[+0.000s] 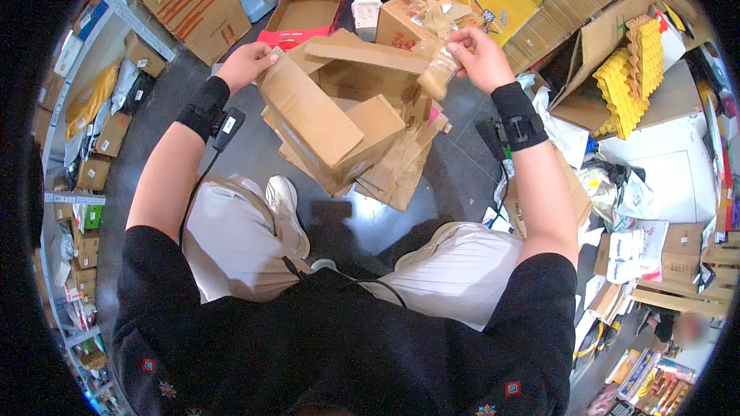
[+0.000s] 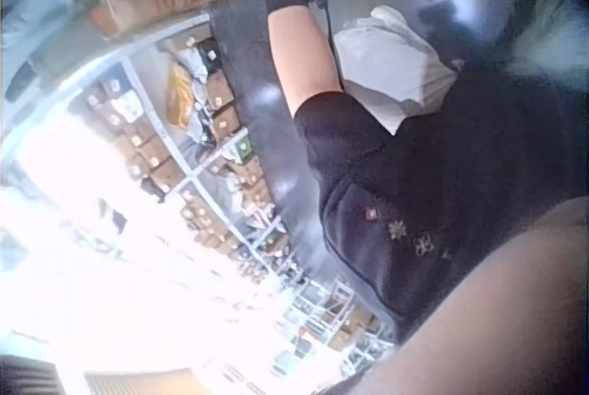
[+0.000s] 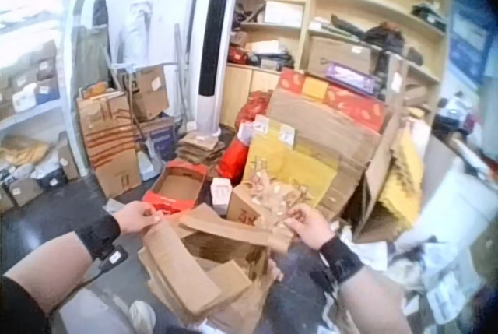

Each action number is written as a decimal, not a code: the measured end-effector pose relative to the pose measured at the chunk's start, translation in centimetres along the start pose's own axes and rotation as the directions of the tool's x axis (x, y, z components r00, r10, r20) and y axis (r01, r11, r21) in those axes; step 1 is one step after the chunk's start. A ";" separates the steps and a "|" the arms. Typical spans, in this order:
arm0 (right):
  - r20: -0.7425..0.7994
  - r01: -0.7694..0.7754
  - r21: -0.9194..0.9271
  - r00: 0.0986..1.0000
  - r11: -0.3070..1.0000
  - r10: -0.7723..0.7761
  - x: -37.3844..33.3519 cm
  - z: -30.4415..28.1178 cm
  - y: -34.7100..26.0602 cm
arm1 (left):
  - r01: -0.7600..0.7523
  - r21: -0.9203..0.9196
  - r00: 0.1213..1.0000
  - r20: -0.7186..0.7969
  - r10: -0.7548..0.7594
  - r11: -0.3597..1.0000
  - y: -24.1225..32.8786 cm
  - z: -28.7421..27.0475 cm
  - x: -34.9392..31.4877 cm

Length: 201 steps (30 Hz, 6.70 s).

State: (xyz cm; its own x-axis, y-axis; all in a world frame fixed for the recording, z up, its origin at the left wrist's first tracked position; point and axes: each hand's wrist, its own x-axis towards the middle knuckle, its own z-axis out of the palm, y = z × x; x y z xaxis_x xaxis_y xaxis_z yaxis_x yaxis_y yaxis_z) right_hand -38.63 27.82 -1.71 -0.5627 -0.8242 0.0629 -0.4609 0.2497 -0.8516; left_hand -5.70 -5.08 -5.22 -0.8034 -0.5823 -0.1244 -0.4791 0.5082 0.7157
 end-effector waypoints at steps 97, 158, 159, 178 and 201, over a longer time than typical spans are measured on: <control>-0.093 -0.270 -0.611 0.958 0.744 0.271 16.0 3.1 20.6 | 0.032 -0.295 0.988 -0.136 -0.075 0.955 -3.9 -8.3 -5.4; 0.472 0.837 -0.405 0.536 0.367 -0.700 -11.1 5.1 -16.7 | -0.374 0.893 0.516 -0.022 0.856 0.249 12.8 -8.9 -17.1; 0.479 0.839 -0.432 0.525 0.331 -0.704 -11.0 5.2 -17.0 | -0.330 0.920 0.526 -0.007 0.850 0.212 12.1 -8.9 -16.6; 0.206 0.557 -0.827 0.433 0.081 -0.878 -6.7 6.4 -17.7 | -0.525 0.301 0.849 0.118 0.515 0.796 8.0 -8.7 -14.6; -0.224 0.603 -0.599 0.507 0.528 -0.833 1.3 11.6 -20.0 | -0.359 -0.186 0.916 -0.257 0.307 0.915 8.6 -9.5 -15.2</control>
State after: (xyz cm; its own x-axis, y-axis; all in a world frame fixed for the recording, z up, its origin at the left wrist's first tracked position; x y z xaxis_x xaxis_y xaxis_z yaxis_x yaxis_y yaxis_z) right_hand -22.21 15.85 9.42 -0.0550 -0.5117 0.8574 -0.9931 -0.0608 -0.1000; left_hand 5.73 2.07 9.37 -0.7921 -0.5410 0.2826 -0.0846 0.5559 0.8270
